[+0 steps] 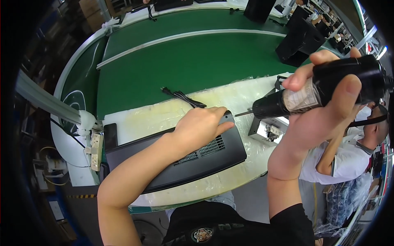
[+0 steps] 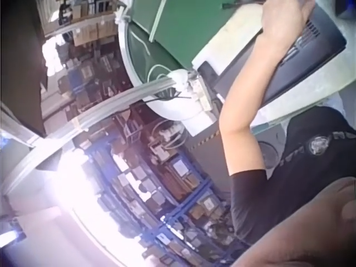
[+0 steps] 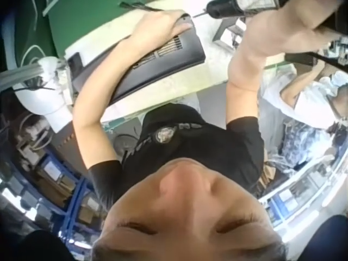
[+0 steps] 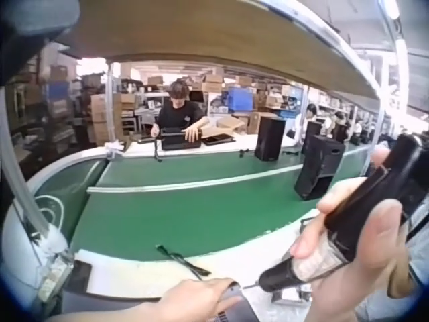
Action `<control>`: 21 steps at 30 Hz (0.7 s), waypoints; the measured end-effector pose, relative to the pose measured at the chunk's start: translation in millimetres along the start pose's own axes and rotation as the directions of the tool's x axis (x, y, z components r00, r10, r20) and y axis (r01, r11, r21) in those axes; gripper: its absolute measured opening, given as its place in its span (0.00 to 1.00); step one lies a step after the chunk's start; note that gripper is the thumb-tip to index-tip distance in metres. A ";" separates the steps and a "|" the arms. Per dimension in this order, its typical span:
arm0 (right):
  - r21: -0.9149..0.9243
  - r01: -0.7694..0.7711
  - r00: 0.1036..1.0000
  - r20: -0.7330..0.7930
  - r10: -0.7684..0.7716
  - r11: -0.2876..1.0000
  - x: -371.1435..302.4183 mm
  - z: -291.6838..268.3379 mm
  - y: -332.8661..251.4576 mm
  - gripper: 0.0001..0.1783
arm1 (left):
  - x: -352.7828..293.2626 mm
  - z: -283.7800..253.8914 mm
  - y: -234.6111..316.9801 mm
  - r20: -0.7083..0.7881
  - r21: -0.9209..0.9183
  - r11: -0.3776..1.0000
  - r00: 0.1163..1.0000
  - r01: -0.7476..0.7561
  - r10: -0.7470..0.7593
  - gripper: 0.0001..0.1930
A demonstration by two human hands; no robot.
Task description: Assembling electronics components into a casing using an electric screwdriver.
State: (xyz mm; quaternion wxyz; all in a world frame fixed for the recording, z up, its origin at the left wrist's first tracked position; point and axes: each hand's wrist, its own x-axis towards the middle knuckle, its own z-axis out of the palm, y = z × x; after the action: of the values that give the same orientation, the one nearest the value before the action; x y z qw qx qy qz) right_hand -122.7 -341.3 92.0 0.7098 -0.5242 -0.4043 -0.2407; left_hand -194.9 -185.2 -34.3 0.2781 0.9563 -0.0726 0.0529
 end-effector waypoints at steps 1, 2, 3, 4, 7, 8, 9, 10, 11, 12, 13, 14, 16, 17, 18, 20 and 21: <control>0.021 0.031 0.999 0.011 -0.031 0.999 0.8 5.7 3.3 0.32 | 0.9 0.3 0.2 0.005 0.003 1.000 1.000 -0.006 0.005 0.20; 0.027 0.032 0.999 0.014 -0.032 0.999 -0.4 11.1 6.6 0.32 | 0.4 -0.5 -0.9 0.011 0.008 1.000 1.000 -0.007 0.007 0.20; 0.051 0.031 0.999 0.008 -0.031 0.998 -2.1 15.7 9.9 0.31 | -0.3 -0.4 -2.1 0.016 0.006 1.000 1.000 0.000 0.000 0.19; 0.075 0.029 1.000 0.001 -0.029 0.997 -3.4 19.5 12.3 0.30 | -0.3 -1.4 -2.8 0.012 0.007 1.000 1.000 0.004 -0.004 0.19; 0.008 0.006 1.000 0.026 -0.006 1.000 -5.7 27.9 14.4 0.29 | 0.8 -3.3 -3.4 0.043 0.022 0.999 0.999 0.025 -0.026 0.20; -0.037 -0.023 0.999 0.024 0.024 0.999 -5.9 29.5 14.7 0.29 | 1.4 -4.2 -2.7 0.060 0.018 0.999 0.998 0.032 -0.033 0.20; -0.016 -0.022 0.999 0.041 0.022 1.000 -7.8 29.8 18.1 0.30 | 2.1 -5.1 -2.0 0.077 0.015 0.999 0.996 0.039 -0.040 0.20; -0.016 -0.022 0.999 0.040 0.022 1.000 -9.6 30.1 22.3 0.30 | 3.3 -6.1 -1.2 0.078 0.016 0.999 0.996 0.038 -0.039 0.20; -0.016 -0.006 0.998 0.062 0.007 1.000 -12.2 30.8 27.2 0.29 | 3.6 -6.5 -1.0 0.084 0.011 0.999 0.995 0.051 -0.052 0.20; -0.016 0.010 0.997 0.083 -0.008 1.000 -14.5 31.6 30.6 0.29 | 3.6 -6.4 -1.5 0.090 0.006 0.998 0.994 0.063 -0.063 0.20; 0.001 0.012 0.999 0.053 -0.012 1.000 -16.7 33.9 32.1 0.29 | 2.9 -4.8 -2.6 0.093 0.007 0.998 0.994 0.064 -0.064 0.20; 0.000 0.013 0.999 0.049 -0.012 1.000 -17.2 35.2 33.5 0.29 | 2.2 -3.2 -2.7 0.029 0.010 1.000 0.999 0.026 -0.027 0.19; 0.037 0.050 0.997 0.064 -0.052 0.998 -16.2 37.2 38.0 0.28 | 1.2 -2.7 -1.3 -0.033 0.020 1.000 0.999 -0.015 0.015 0.19; 0.039 0.064 0.996 0.063 -0.066 0.997 -15.7 38.6 40.5 0.29 | 1.1 -3.1 -0.9 -0.025 0.031 0.999 1.000 -0.009 0.010 0.19; 0.037 0.067 0.996 0.057 -0.069 0.997 -16.8 39.3 42.1 0.29 | 0.5 -3.6 -0.2 -0.018 0.042 0.999 1.000 -0.003 0.004 0.19; 0.088 0.047 0.996 0.069 -0.053 0.995 -19.3 39.3 44.5 0.30 | -1.1 -3.7 1.5 -0.018 0.037 0.999 1.000 -0.007 0.007 0.19; 0.116 0.063 0.994 0.076 -0.072 0.991 -19.3 38.1 46.0 0.30 | -1.7 -3.7 2.5 -0.020 0.028 1.000 1.000 -0.005 0.006 0.19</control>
State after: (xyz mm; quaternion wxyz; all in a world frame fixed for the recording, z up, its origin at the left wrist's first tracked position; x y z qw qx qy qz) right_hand -110.5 -291.8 55.5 0.7131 -0.4781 -0.4631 -0.2200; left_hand -197.2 -185.1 -30.1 0.2655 0.9593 -0.0717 0.0645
